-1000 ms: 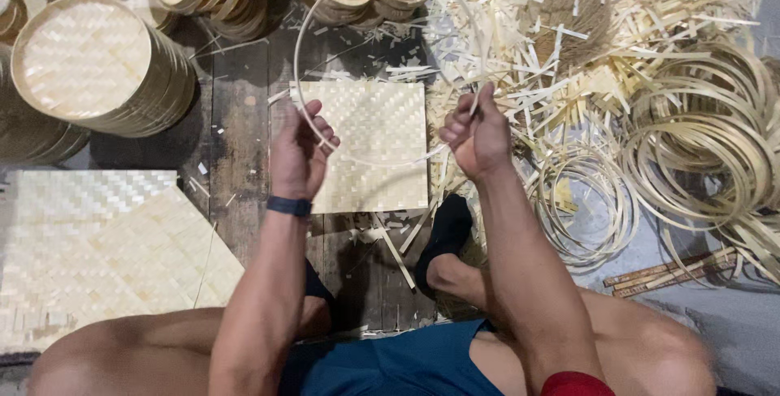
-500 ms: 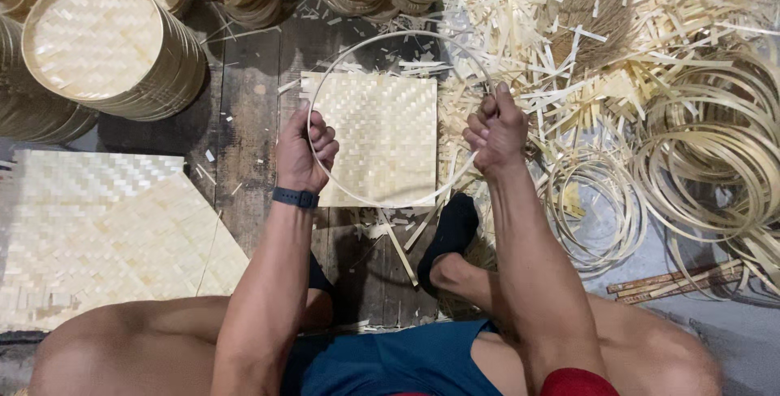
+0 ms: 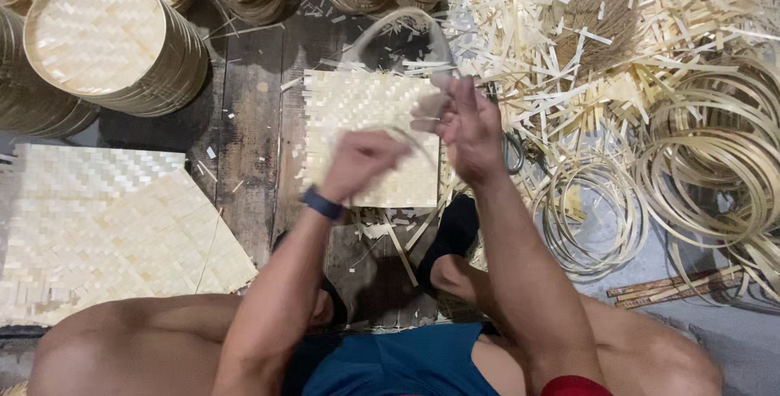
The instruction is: The person places a circular bamboo frame onto a woven bamboo mat, fits them together using a wooden block and a circular base, and trims the excess material around the edges using shears.
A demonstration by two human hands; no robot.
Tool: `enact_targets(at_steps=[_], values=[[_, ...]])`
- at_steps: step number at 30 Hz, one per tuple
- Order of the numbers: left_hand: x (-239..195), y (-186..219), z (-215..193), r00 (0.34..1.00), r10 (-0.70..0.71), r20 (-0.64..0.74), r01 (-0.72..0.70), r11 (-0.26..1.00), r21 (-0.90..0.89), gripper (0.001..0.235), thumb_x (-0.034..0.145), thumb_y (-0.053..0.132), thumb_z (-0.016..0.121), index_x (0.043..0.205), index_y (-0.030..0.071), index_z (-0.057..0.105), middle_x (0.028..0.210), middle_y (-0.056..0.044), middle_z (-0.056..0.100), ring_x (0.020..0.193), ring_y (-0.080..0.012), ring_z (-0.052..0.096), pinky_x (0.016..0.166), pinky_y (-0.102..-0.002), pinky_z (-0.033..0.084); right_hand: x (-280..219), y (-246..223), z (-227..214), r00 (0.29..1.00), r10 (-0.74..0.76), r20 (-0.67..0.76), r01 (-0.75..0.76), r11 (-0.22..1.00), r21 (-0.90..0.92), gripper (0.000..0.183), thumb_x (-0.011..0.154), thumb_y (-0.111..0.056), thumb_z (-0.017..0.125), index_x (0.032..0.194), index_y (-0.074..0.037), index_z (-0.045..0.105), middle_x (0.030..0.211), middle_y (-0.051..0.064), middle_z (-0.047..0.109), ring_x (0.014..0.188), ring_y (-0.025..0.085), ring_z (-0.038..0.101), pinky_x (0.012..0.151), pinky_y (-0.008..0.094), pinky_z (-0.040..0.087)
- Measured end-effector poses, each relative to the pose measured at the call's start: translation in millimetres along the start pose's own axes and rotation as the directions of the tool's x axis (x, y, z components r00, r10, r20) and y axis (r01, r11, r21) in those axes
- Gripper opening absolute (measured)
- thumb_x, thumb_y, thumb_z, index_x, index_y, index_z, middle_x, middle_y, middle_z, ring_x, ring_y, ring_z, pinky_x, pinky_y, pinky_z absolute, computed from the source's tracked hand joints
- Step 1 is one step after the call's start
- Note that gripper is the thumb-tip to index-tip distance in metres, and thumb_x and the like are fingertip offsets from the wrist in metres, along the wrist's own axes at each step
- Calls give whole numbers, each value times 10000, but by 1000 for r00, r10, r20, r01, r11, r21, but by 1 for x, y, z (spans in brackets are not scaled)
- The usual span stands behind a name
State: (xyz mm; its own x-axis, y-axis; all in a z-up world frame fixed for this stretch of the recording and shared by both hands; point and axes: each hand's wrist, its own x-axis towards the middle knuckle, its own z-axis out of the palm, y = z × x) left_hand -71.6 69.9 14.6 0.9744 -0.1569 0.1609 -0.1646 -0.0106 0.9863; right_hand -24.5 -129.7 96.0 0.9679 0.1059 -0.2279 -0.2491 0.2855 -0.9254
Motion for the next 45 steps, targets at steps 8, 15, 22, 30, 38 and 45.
enact_targets(at_steps=[8,15,22,30,38,45], values=[[17,20,-37,702,341,-625,-47,898,438,237,1076,314,602,1151,110,697,928,-47,714,814,-153,675,642,-264,574,18,9,-54,997,28,66,-45,961,272,382,1071,-417,591,1004,-44,631,646,-60,387,514,56,348,416,218,299],[10,9,-83,800,-573,-181,213,552,-806,334,1019,345,659,839,64,675,546,50,517,411,-47,422,339,-185,320,34,31,-71,983,170,65,-180,957,227,435,985,-482,641,890,-57,647,564,-44,397,473,73,366,407,227,294],[3,-13,-86,843,-492,-219,24,441,-897,338,1025,267,639,735,93,624,515,47,493,390,-57,411,317,-210,315,36,35,-77,982,174,68,-183,973,138,476,986,-514,695,835,-71,609,569,-50,398,479,75,377,426,237,310],[11,22,-81,779,-613,-132,362,611,-704,278,1004,217,560,862,28,706,595,-1,616,486,-81,522,428,-204,430,28,31,-77,968,194,161,-211,973,93,451,1021,-461,656,849,-44,655,576,-57,384,470,61,350,414,215,275],[28,14,-92,758,-650,-56,421,554,-718,352,1029,229,661,705,145,553,497,80,460,374,-46,346,324,-209,239,31,27,-83,963,224,151,-230,973,23,493,1041,-444,665,706,-120,503,547,-62,346,459,65,336,374,223,268],[19,3,-101,811,-580,-81,322,558,-765,313,1036,333,591,897,58,649,626,9,577,480,-69,454,403,-205,349,29,43,-77,980,155,121,-175,969,175,442,1008,-450,625,968,-11,660,624,-48,401,535,82,388,486,235,355]])
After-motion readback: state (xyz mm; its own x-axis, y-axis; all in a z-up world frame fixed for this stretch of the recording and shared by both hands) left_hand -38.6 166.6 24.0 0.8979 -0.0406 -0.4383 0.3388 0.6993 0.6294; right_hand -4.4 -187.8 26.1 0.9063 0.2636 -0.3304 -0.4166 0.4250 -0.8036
